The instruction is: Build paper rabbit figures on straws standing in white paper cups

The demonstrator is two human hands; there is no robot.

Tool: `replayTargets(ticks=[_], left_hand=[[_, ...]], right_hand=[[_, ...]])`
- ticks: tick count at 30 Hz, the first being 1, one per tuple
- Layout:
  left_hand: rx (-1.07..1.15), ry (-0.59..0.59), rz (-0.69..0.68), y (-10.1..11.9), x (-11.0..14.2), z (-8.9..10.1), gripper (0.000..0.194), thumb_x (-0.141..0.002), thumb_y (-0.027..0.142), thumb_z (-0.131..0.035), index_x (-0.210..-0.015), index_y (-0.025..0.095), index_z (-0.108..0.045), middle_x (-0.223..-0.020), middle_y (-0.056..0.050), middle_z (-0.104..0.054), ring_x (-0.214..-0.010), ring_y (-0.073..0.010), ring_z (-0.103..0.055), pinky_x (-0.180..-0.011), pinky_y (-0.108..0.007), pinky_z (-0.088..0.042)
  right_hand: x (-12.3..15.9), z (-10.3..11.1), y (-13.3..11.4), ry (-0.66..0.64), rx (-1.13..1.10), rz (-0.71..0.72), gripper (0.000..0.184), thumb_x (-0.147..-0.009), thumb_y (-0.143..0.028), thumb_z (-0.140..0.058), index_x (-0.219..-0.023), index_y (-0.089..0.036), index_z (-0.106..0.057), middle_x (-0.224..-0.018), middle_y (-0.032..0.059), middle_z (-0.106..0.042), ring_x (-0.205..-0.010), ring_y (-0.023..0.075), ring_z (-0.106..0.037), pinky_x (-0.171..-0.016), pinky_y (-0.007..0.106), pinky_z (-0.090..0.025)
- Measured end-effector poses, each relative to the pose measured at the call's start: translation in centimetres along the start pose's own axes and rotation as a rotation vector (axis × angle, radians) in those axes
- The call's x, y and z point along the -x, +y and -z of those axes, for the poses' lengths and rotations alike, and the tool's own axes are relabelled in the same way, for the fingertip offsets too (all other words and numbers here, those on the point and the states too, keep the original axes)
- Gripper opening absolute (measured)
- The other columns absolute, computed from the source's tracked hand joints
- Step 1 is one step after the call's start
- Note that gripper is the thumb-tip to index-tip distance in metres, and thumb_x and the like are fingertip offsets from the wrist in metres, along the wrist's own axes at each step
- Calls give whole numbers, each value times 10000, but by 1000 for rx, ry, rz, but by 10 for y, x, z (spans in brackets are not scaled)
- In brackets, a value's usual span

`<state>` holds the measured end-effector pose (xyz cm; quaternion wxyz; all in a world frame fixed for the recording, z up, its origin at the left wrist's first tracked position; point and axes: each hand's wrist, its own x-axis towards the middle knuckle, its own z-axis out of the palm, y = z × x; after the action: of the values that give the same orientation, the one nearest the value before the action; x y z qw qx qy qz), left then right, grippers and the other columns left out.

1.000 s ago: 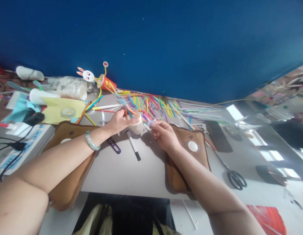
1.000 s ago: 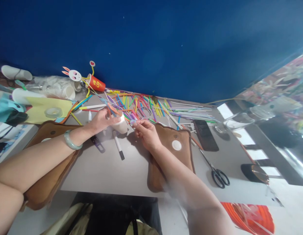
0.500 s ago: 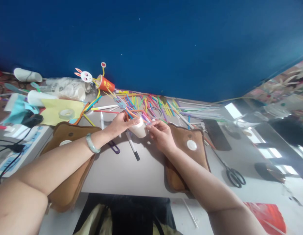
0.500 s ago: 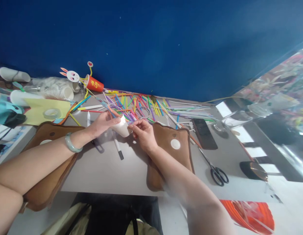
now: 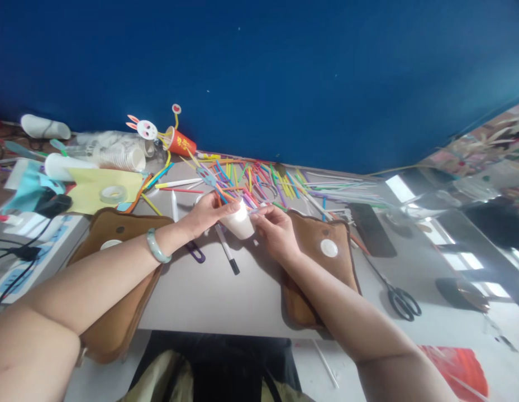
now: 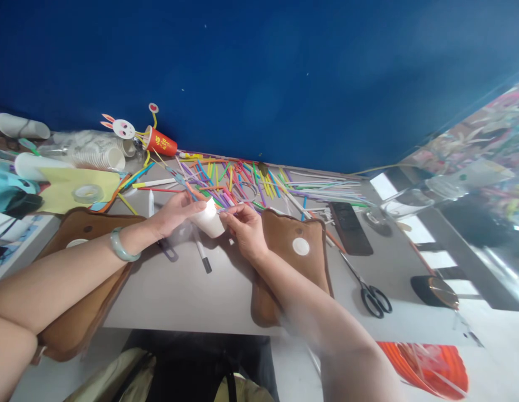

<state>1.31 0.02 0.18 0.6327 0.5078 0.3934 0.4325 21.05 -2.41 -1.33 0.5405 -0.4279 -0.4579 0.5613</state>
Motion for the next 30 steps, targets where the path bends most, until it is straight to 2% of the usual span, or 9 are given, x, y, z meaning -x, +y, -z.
replayTargets(ticks=[12,15,19,23,30], left_hand=[[6,6,4,-2,1,-2,585,-656,621,-881,-921,135,-690,-820,-40,-718,-744,-165,-642,-711,-281,-508],[-2,-5,-1,-3,0,-1,577,-669,629,-866,-921,139,-693,-826,-44,-720,-749,-176,-649,-706,-288,-509],[-5,2,-3,-3,1,-1,575,-671,630,-864,-923,142,-695,-834,-44,-721,-763,-180,-653,-721,-295,-515],[-48,14,-12,-2,2,0,570,-676,614,-868,-937,139,-693,-863,-46,-725,-794,-180,-654,-740,-293,-508],[-186,-4,-58,-3,1,5,533,-737,601,-832,-975,144,-697,-909,-60,-725,-866,-205,-665,-769,-303,-517]], right_hand=[[4,-5,0,57,63,29,448,-682,-516,-910,-766,-221,-584,-494,-94,-498,-423,65,-383,-412,197,-307],[5,-5,1,72,93,36,472,-682,-566,-898,-810,-223,-602,-525,-88,-524,-420,76,-426,-407,207,-348],[7,-3,1,74,199,63,469,-717,-617,-855,-772,-210,-627,-548,-63,-551,-430,86,-454,-404,222,-363],[7,-2,1,93,276,104,472,-738,-637,-828,-752,-203,-641,-567,-48,-563,-466,93,-463,-427,229,-372],[8,-2,1,111,273,163,435,-764,-608,-820,-740,-210,-645,-602,-37,-573,-522,106,-474,-492,244,-409]])
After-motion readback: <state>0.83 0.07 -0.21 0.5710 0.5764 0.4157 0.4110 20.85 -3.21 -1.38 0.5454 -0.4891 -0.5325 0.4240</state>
